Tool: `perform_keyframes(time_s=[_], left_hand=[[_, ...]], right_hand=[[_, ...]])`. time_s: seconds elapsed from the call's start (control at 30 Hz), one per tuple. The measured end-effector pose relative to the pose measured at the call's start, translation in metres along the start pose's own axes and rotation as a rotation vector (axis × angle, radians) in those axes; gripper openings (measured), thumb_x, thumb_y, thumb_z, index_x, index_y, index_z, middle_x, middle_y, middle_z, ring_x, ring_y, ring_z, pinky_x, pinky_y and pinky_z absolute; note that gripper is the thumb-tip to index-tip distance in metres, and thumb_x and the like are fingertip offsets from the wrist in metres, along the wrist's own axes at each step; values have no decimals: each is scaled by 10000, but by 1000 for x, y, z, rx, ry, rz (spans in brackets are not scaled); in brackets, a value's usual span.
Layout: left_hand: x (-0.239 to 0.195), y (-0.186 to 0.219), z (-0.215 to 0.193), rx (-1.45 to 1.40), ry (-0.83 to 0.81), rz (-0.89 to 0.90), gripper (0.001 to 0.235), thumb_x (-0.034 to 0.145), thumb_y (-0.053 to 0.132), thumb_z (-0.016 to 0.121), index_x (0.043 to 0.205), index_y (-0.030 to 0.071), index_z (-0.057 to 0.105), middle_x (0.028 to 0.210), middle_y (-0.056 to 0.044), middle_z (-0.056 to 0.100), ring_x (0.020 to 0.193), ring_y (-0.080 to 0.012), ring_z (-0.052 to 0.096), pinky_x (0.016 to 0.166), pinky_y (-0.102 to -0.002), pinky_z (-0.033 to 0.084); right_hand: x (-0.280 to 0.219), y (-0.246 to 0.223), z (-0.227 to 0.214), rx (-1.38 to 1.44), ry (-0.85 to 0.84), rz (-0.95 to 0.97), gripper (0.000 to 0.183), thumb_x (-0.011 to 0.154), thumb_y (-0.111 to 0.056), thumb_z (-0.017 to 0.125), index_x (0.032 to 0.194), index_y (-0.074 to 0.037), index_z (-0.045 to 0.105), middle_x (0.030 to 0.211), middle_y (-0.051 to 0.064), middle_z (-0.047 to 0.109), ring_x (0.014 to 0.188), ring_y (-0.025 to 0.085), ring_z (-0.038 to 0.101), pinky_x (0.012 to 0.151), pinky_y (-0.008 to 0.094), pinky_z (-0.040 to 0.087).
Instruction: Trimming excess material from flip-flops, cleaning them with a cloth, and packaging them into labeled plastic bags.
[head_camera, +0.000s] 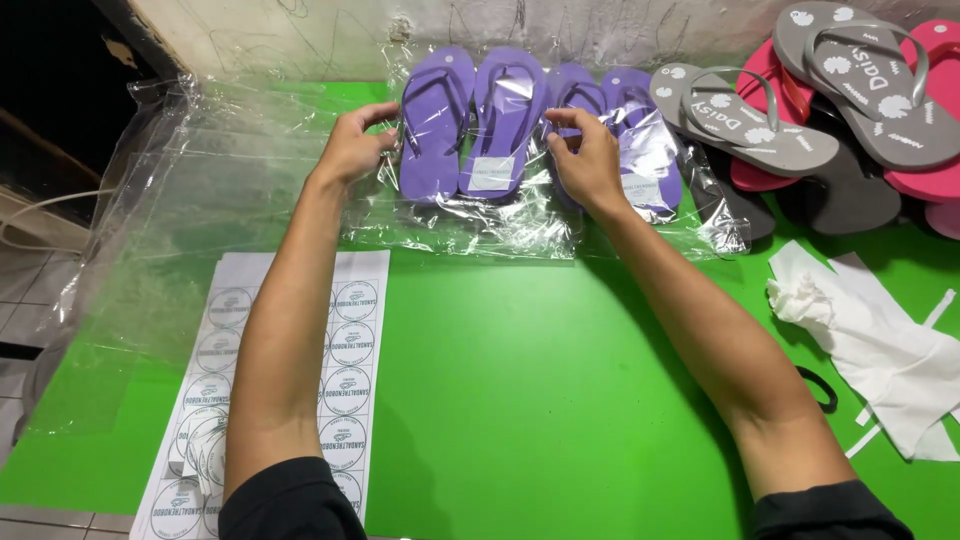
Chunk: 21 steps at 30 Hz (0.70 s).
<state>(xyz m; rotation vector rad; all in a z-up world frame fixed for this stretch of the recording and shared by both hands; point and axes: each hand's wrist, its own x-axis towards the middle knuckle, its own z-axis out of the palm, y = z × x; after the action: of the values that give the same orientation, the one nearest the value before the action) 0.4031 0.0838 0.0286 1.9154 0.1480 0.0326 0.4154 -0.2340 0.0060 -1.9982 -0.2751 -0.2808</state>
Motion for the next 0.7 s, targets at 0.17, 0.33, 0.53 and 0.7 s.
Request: perform_keyframes(time_s=[0.17,0.33,0.53,0.7], left_hand=[[-6,5,0,-62,12,1,530,942,68,683,1451,109,545,1454,-87,599,1219,-239,658,909,-401,660],[-11,7,4,209,151,78,572,907,289,774,1430,184,567,1433,-211,539,1345,-298,533,998,-499,533],[-25,35,28,616,547,427,529,905,559,718,1249,162,656,1167,-95,553,791,-207,630,631,-390,554],[-86,77,85,790,611,925,414,958,362,770,1263,105,661,1288,-165,634,1197,-310,634,1164,-656,255]], right_hand=[[-1,5,5,2,41,-63,206,979,-158,653,1181,-127,668,1277,90,672,1092,226,662,896,365,588],[-1,10,9,-33,71,-91,194,977,-188,658,1167,-155,681,1246,129,581,1051,260,647,939,370,589],[0,5,12,-220,424,-252,189,966,-383,630,1090,-243,598,1013,47,389,883,184,524,709,311,539],[0,5,12,41,340,-576,306,1120,-27,356,1403,-88,458,986,85,700,736,168,682,622,257,599]])
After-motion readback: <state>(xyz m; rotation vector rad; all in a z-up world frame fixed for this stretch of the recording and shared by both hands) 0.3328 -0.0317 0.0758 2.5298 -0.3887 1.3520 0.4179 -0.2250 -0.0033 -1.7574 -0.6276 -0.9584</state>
